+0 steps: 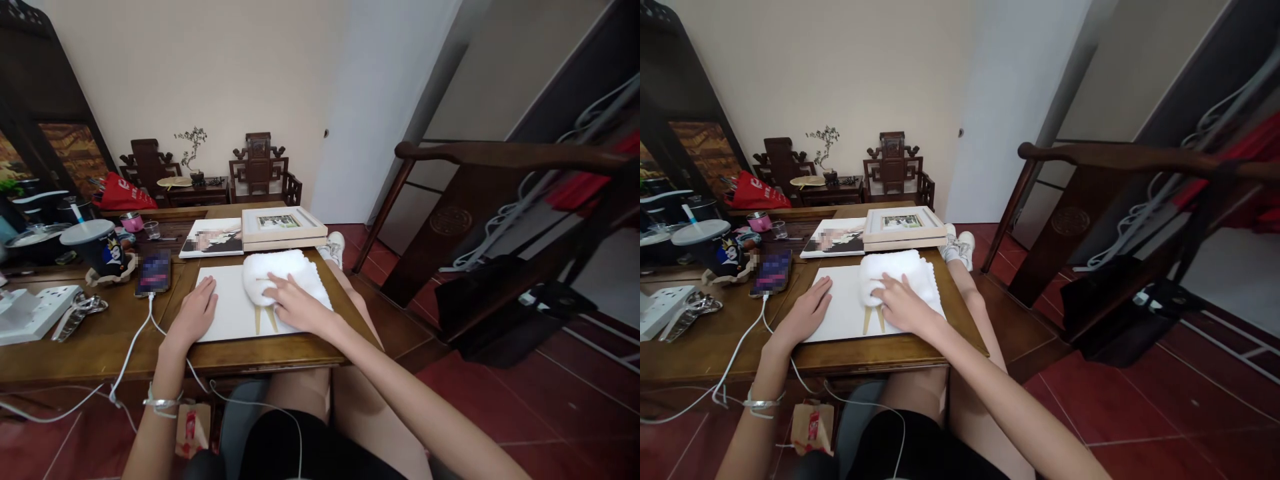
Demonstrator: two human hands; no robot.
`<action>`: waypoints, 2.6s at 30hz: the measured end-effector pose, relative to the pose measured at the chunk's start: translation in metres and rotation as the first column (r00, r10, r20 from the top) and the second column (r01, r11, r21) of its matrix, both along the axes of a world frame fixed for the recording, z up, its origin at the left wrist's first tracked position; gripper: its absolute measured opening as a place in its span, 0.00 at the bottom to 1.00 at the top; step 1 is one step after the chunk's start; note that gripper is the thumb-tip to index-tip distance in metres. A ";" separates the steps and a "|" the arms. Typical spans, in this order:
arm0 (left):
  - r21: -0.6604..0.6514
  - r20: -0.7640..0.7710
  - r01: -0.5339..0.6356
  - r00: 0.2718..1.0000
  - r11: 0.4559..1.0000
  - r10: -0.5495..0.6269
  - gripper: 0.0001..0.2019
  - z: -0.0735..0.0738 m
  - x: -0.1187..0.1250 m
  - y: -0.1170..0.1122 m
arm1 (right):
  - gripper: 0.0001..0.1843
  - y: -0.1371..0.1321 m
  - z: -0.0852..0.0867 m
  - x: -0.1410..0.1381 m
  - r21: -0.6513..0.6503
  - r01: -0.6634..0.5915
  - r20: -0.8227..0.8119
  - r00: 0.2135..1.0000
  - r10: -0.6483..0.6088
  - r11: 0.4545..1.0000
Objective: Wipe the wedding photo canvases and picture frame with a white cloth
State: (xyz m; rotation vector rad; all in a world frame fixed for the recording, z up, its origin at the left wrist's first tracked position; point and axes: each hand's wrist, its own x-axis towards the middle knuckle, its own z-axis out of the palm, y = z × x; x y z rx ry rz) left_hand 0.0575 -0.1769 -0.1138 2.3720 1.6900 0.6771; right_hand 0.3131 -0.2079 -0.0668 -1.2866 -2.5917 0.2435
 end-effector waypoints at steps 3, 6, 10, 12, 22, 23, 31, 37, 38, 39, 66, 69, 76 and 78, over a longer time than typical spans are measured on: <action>-0.004 -0.012 -0.001 1.000 1.000 0.001 0.27 0.001 0.000 0.000 | 0.26 0.016 0.000 -0.021 0.044 0.097 0.044 0.994 -0.099 0.994; 0.001 -0.020 0.004 1.000 1.000 -0.004 0.27 0.001 0.001 0.000 | 0.26 0.010 -0.002 -0.034 0.065 0.135 0.087 0.986 -0.140 0.989; 0.015 -0.016 0.002 1.000 1.000 -0.002 0.27 0.001 0.001 0.000 | 0.26 -0.028 -0.003 -0.028 0.041 0.056 0.077 0.995 -0.059 0.998; 0.023 -0.010 0.001 1.000 1.000 -0.001 0.27 0.000 0.001 -0.001 | 0.26 -0.052 -0.002 -0.017 0.009 0.000 0.053 0.999 -0.001 1.000; 0.023 -0.013 0.004 1.000 1.000 -0.003 0.26 0.000 0.002 -0.001 | 0.22 -0.068 0.009 0.014 -0.086 -0.213 -0.108 0.973 0.203 0.973; 0.018 -0.019 0.001 1.000 1.000 0.000 0.26 0.000 0.002 -0.001 | 0.21 -0.057 0.008 0.013 -0.075 -0.201 -0.115 0.975 0.192 0.977; 0.006 -0.029 0.004 1.000 1.000 -0.004 0.27 0.001 0.000 0.000 | 0.23 0.022 0.007 -0.032 0.041 -0.024 0.021 1.000 0.023 0.999; 0.001 -0.018 0.008 1.000 1.000 -0.008 0.26 0.002 -0.001 0.001 | 0.25 0.008 0.003 -0.050 0.072 0.030 0.088 0.995 -0.037 0.997; -0.001 -0.018 0.007 1.000 1.000 -0.007 0.27 0.002 -0.001 0.001 | 0.25 -0.001 0.003 -0.048 0.071 0.007 0.083 0.996 -0.013 0.997; -0.001 -0.017 0.006 1.000 1.000 -0.006 0.27 0.002 -0.001 0.001 | 0.24 -0.012 0.004 -0.045 0.067 -0.020 0.077 0.997 0.015 0.998; 0.142 0.340 -0.035 0.940 0.989 -0.016 0.28 0.024 0.008 -0.011 | 0.23 0.019 0.003 -0.080 0.137 -0.053 0.137 0.990 0.034 0.989; 0.130 0.460 -0.088 0.888 0.988 0.018 0.30 0.029 0.008 -0.015 | 0.22 -0.001 0.004 -0.084 0.167 -0.215 0.126 0.973 0.195 0.962; 0.121 0.442 -0.097 0.896 0.988 0.034 0.30 0.025 0.007 -0.012 | 0.18 -0.050 0.025 -0.054 0.027 -0.414 0.096 0.907 0.410 0.910; 0.119 0.379 -0.072 0.925 0.990 0.022 0.30 0.023 0.008 -0.012 | 0.18 -0.052 0.030 -0.039 -0.023 -0.388 0.070 0.919 0.388 0.922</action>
